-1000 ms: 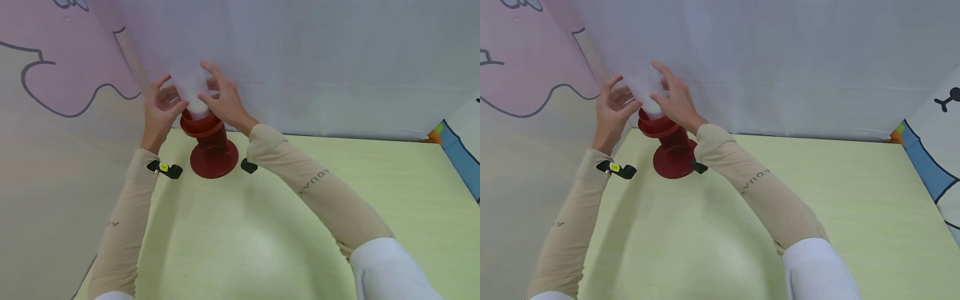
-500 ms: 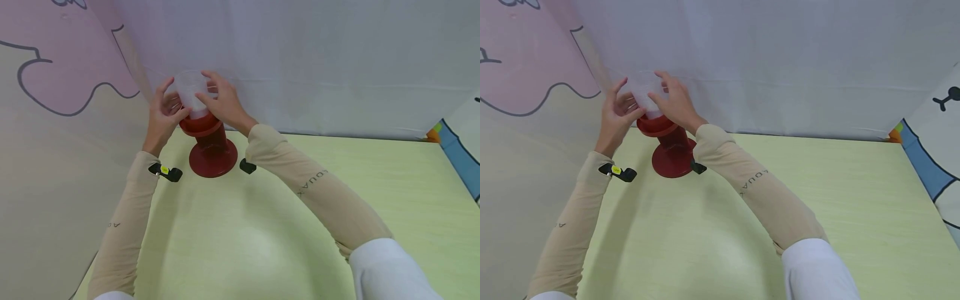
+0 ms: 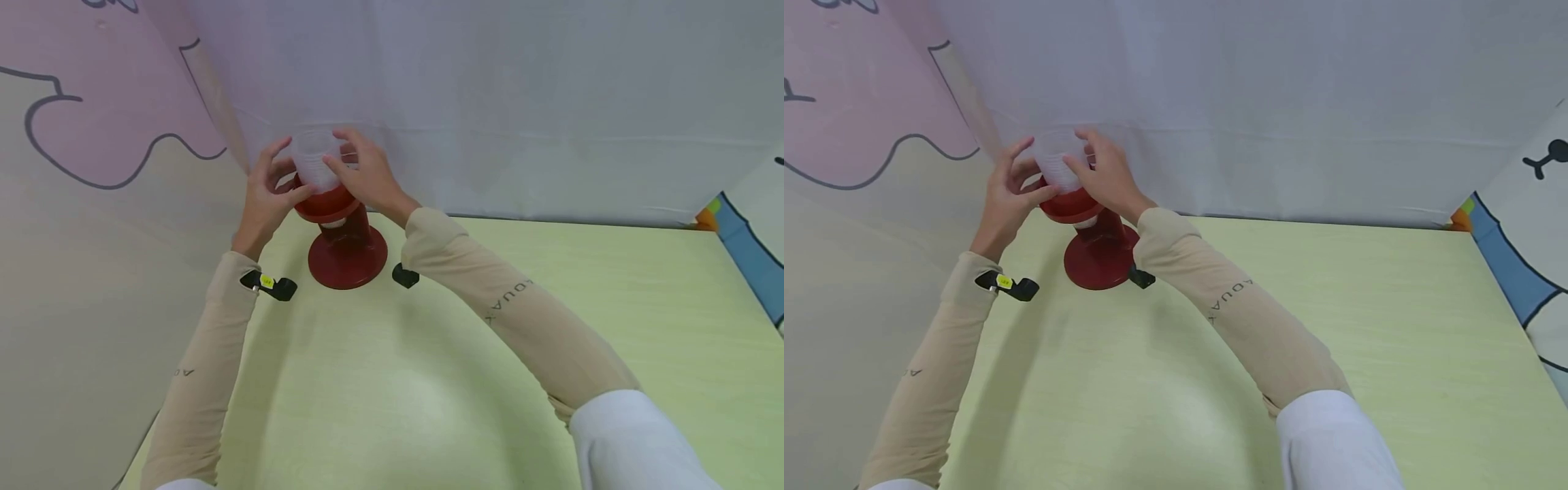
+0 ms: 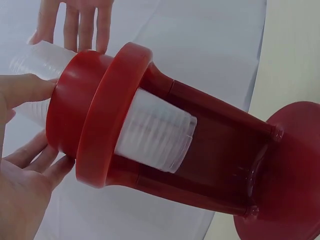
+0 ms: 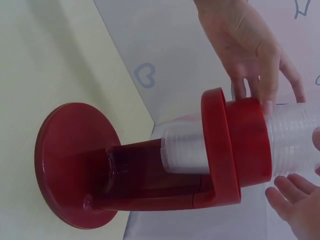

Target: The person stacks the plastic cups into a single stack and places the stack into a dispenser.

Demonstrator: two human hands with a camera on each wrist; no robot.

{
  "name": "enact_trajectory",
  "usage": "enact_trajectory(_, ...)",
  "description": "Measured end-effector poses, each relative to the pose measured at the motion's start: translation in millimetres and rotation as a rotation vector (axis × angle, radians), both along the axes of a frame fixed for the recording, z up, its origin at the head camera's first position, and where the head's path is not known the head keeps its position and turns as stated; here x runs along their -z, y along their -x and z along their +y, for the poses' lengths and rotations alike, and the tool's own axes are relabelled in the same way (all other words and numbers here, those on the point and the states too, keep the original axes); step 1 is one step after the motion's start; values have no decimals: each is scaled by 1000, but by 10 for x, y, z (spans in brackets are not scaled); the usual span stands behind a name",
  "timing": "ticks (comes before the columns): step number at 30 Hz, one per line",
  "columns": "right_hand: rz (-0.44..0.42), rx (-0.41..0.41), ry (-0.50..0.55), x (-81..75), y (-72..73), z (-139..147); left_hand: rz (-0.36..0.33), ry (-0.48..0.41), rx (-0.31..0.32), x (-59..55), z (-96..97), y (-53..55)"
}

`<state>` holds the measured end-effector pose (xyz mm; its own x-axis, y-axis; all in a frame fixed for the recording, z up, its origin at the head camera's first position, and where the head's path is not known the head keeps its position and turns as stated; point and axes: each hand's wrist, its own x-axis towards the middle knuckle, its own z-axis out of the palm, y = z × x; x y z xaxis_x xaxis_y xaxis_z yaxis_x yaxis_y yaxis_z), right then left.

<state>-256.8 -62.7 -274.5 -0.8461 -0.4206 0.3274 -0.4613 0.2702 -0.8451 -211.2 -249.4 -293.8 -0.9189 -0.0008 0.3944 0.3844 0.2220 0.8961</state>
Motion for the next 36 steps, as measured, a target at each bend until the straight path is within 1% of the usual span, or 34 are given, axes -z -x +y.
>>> enact_trajectory(3, -19, 5, -8, 26, -5, 3, -15, -42, 16, 3, 4, 4)
enact_trajectory(6, -22, 7, -22, 47, -11, 0, -13, -82, 29, 13, 7, 12)
enact_trajectory(9, -28, 2, -40, 61, -15, -5, -8, -93, 19, 13, 18, 11)
enact_trajectory(15, -14, 6, -64, 64, -11, 0, 1, -44, -54, -29, 52, 12)
enact_trajectory(20, -15, 14, -50, 83, -11, 12, -8, -44, -82, -23, 74, 17)
enact_trajectory(23, -7, 19, -38, 118, -17, 19, -25, -53, -95, 8, 82, 16)
enact_trajectory(27, 27, 22, -74, 158, -32, 10, -39, -72, -114, 81, 58, 12)
enact_trajectory(31, 59, -2, -83, 171, -40, -8, -16, -74, -134, 124, 32, -8)
enact_trajectory(33, 50, -13, -78, 170, -38, -12, -5, -48, -141, 121, 33, -23)
enact_trajectory(35, 44, -26, -75, 171, -36, -6, -5, -2, -156, 114, 43, -36)
enact_trajectory(36, 40, -31, -72, 173, -39, 3, -3, 21, -165, 137, 33, -21)
